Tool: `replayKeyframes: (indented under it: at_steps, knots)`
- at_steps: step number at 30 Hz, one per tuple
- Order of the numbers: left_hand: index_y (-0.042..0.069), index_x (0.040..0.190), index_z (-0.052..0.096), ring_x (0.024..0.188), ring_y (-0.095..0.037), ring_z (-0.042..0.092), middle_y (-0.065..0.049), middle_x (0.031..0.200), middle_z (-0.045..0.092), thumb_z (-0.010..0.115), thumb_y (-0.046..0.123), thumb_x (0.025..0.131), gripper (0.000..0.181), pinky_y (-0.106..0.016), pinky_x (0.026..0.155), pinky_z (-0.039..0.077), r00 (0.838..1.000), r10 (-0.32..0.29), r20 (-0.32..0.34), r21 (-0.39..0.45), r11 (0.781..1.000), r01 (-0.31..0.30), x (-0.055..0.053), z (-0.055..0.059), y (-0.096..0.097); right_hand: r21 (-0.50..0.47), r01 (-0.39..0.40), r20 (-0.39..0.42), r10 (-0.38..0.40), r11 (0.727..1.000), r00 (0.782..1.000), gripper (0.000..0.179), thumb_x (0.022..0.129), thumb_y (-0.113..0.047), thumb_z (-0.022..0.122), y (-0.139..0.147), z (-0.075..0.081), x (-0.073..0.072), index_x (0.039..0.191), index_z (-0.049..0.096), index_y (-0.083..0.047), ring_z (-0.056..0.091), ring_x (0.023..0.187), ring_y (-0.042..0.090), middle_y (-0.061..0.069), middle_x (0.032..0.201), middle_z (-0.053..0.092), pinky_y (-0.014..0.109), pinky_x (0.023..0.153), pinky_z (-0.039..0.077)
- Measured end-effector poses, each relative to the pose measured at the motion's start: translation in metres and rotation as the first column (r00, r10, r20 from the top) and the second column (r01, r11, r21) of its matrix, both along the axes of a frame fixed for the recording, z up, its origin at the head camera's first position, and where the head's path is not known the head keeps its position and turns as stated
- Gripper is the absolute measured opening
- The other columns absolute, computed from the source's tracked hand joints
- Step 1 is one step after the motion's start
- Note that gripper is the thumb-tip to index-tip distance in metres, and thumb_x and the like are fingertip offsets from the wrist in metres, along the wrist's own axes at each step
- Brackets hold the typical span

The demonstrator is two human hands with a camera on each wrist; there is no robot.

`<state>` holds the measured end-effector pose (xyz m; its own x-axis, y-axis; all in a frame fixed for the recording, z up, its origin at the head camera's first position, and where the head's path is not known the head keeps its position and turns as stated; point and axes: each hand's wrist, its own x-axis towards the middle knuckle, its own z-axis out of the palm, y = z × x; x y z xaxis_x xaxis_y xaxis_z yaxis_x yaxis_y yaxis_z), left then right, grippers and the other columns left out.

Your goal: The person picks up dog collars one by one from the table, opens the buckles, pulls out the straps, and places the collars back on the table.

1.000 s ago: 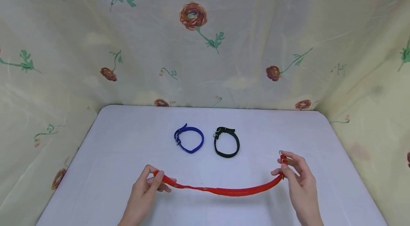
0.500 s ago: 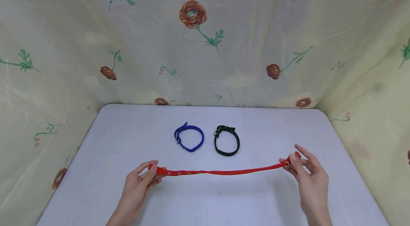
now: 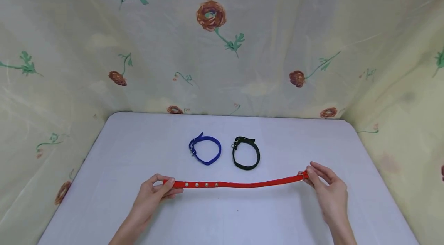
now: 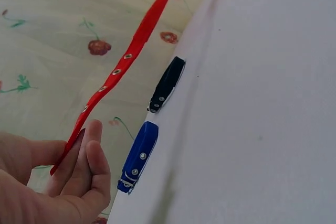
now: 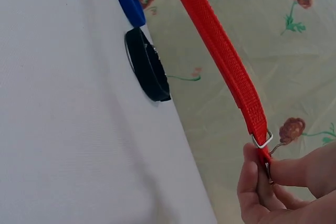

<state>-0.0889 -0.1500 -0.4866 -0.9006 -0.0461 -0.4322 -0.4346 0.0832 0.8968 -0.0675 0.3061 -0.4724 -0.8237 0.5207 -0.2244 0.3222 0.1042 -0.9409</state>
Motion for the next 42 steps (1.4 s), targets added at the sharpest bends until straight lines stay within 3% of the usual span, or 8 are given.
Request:
replayKeyframes:
  at_steps: [8,12,15,20,26,34,38,42]
  knots:
    - [0.006,0.122,0.061,0.098,-0.022,0.083,-0.013,0.1,0.085,0.068,0.024,0.108,0.024,-0.034,0.095,0.062,0.999,-0.052,-0.011,-0.11,0.993,0.05,0.001,-0.005,-0.006,-0.216,-0.163,-0.009,0.165,0.963,0.986,0.065,0.107,-0.022,0.068,0.013,-0.014,-0.004,0.158,0.042,0.01,0.076,0.092,-0.005,-0.02,0.096,0.079,0.017,0.089,0.061]
    - [0.008,0.12,0.062,0.092,-0.017,0.08,-0.011,0.095,0.085,0.07,0.03,0.107,0.027,-0.027,0.085,0.054,0.995,-0.095,-0.033,-0.193,0.977,0.087,-0.005,-0.005,-0.014,-0.048,-0.258,0.107,0.262,0.965,0.959,0.065,0.108,-0.032,0.067,0.018,-0.014,-0.009,0.154,0.048,0.009,0.074,0.085,-0.005,-0.022,0.092,0.078,0.015,0.082,0.061]
    - [0.009,0.119,0.064,0.081,-0.015,0.074,-0.009,0.088,0.085,0.073,0.029,0.104,0.027,-0.024,0.069,0.047,0.988,-0.137,-0.065,-0.282,0.953,0.113,-0.011,-0.005,-0.018,0.138,-0.324,0.222,0.29,0.936,0.931,0.061,0.106,-0.041,0.069,0.022,-0.011,-0.012,0.147,0.058,0.004,0.071,0.083,-0.004,-0.015,0.093,0.081,0.016,0.076,0.058]
    - [0.011,0.112,0.068,0.061,-0.016,0.059,-0.003,0.07,0.078,0.079,0.03,0.1,0.025,-0.023,0.056,0.029,0.961,-0.245,-0.124,-0.481,0.862,0.158,-0.018,-0.009,-0.019,0.356,-0.393,0.32,0.285,0.848,0.904,0.053,0.102,-0.048,0.073,0.024,-0.01,-0.018,0.135,0.073,-0.006,0.067,0.08,0.006,-0.001,0.09,0.083,0.025,0.065,0.046]
    - [0.011,0.103,0.072,0.053,-0.015,0.053,0.003,0.062,0.071,0.081,0.028,0.097,0.02,-0.024,0.053,0.032,0.933,-0.327,-0.15,-0.631,0.758,0.164,-0.025,-0.012,-0.013,0.528,-0.37,0.326,0.22,0.765,0.919,0.041,0.097,-0.043,0.079,0.018,-0.026,-0.02,0.116,0.083,-0.008,0.058,0.066,0.017,-0.003,0.071,0.075,0.029,0.056,0.037]
    - [0.007,0.1,0.073,0.054,-0.014,0.052,0.003,0.065,0.069,0.082,0.027,0.095,0.022,-0.026,0.051,0.037,0.924,-0.356,-0.142,-0.736,0.661,0.142,-0.035,-0.018,-0.007,0.612,-0.308,0.283,0.162,0.728,0.945,0.036,0.093,-0.038,0.083,0.007,-0.033,-0.019,0.108,0.084,-0.006,0.054,0.057,0.02,0.003,0.073,0.076,0.03,0.048,0.034]
    - [0.006,0.099,0.072,0.055,-0.014,0.051,0.001,0.065,0.063,0.083,0.028,0.095,0.025,-0.026,0.052,0.037,0.921,-0.367,-0.133,-0.767,0.627,0.139,-0.037,-0.021,-0.007,0.623,-0.338,0.309,0.176,0.705,0.935,0.035,0.094,-0.041,0.081,0.005,-0.031,-0.019,0.107,0.083,-0.008,0.052,0.057,0.021,0.008,0.08,0.077,0.031,0.048,0.034]
    - [0.01,0.094,0.069,0.055,-0.014,0.047,0.002,0.062,0.056,0.082,0.032,0.096,0.025,-0.026,0.051,0.034,0.91,-0.406,-0.088,-0.808,0.563,0.173,-0.036,-0.022,-0.008,0.619,-0.389,0.34,0.214,0.682,0.916,0.033,0.098,-0.039,0.077,0.006,-0.033,-0.015,0.11,0.078,-0.009,0.051,0.058,0.021,0.014,0.088,0.077,0.031,0.049,0.036]
